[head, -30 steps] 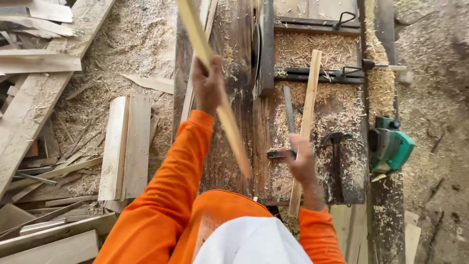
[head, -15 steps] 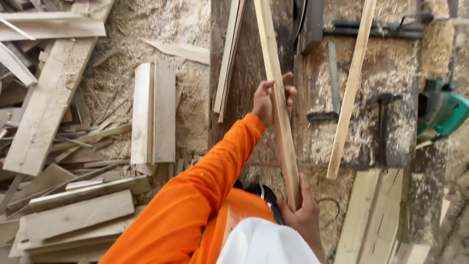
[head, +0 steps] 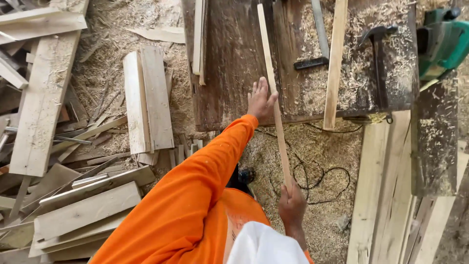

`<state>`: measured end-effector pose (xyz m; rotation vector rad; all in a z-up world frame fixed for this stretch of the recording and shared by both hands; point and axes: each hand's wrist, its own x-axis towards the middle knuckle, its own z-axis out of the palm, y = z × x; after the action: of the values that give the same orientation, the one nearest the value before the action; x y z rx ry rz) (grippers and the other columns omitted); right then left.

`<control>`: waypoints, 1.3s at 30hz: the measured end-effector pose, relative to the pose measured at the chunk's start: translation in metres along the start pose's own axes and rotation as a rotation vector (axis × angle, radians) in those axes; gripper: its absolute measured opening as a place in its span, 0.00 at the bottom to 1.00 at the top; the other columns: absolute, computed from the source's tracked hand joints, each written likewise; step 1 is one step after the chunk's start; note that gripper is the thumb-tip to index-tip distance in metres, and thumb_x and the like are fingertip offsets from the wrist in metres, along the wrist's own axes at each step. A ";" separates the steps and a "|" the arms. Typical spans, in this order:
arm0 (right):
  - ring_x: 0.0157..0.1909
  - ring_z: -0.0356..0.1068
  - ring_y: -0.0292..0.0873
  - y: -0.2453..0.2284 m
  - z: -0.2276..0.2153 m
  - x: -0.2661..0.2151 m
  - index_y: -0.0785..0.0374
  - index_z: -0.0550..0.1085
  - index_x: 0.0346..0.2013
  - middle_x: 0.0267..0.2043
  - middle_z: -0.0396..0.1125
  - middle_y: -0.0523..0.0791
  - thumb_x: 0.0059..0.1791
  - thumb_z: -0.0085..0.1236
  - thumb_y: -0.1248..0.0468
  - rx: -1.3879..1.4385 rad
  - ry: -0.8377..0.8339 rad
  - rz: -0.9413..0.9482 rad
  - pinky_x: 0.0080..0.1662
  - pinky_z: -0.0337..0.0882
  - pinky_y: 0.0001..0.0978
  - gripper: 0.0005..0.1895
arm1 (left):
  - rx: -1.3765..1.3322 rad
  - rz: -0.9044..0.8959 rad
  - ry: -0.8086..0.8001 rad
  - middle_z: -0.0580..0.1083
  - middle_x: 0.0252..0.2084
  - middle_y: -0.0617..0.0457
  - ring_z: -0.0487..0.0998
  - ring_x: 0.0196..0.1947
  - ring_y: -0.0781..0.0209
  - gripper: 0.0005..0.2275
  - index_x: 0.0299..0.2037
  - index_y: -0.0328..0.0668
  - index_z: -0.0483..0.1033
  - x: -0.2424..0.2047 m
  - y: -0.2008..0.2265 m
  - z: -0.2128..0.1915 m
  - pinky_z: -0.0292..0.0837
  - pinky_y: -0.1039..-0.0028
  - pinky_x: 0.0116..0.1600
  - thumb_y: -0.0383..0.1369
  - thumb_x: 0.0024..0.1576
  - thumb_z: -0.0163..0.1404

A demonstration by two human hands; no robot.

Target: Sorting and organizing thin wooden strips on a workbench.

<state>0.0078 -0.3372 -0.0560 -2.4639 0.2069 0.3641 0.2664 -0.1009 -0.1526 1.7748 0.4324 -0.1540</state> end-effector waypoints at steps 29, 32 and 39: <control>0.28 0.63 0.39 -0.035 0.043 0.133 0.69 0.79 0.48 0.33 0.61 0.43 0.49 0.68 0.64 -0.130 0.396 -0.200 0.28 0.64 0.34 0.16 | 0.523 0.284 -0.031 0.48 0.81 0.47 0.37 0.82 0.57 0.31 0.77 0.33 0.43 0.119 0.028 -0.013 0.25 0.58 0.81 0.44 0.69 0.37; 0.27 0.62 0.37 -0.040 0.044 0.137 0.69 0.79 0.49 0.33 0.61 0.42 0.49 0.68 0.64 -0.126 0.390 -0.190 0.27 0.63 0.33 0.16 | 0.563 0.283 -0.063 0.48 0.81 0.46 0.35 0.81 0.56 0.31 0.77 0.31 0.42 0.128 0.029 -0.016 0.24 0.58 0.80 0.44 0.70 0.35; 0.29 0.62 0.36 -0.051 0.051 0.160 0.68 0.79 0.48 0.34 0.61 0.41 0.49 0.69 0.64 -0.126 0.407 -0.208 0.27 0.63 0.30 0.16 | 0.567 0.256 -0.065 0.47 0.81 0.47 0.36 0.81 0.57 0.31 0.77 0.32 0.43 0.150 0.041 -0.028 0.23 0.58 0.80 0.45 0.70 0.35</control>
<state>0.1608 -0.2751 -0.1156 -2.6316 0.0954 -0.2238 0.4164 -0.0504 -0.1577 2.3561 0.1106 -0.1624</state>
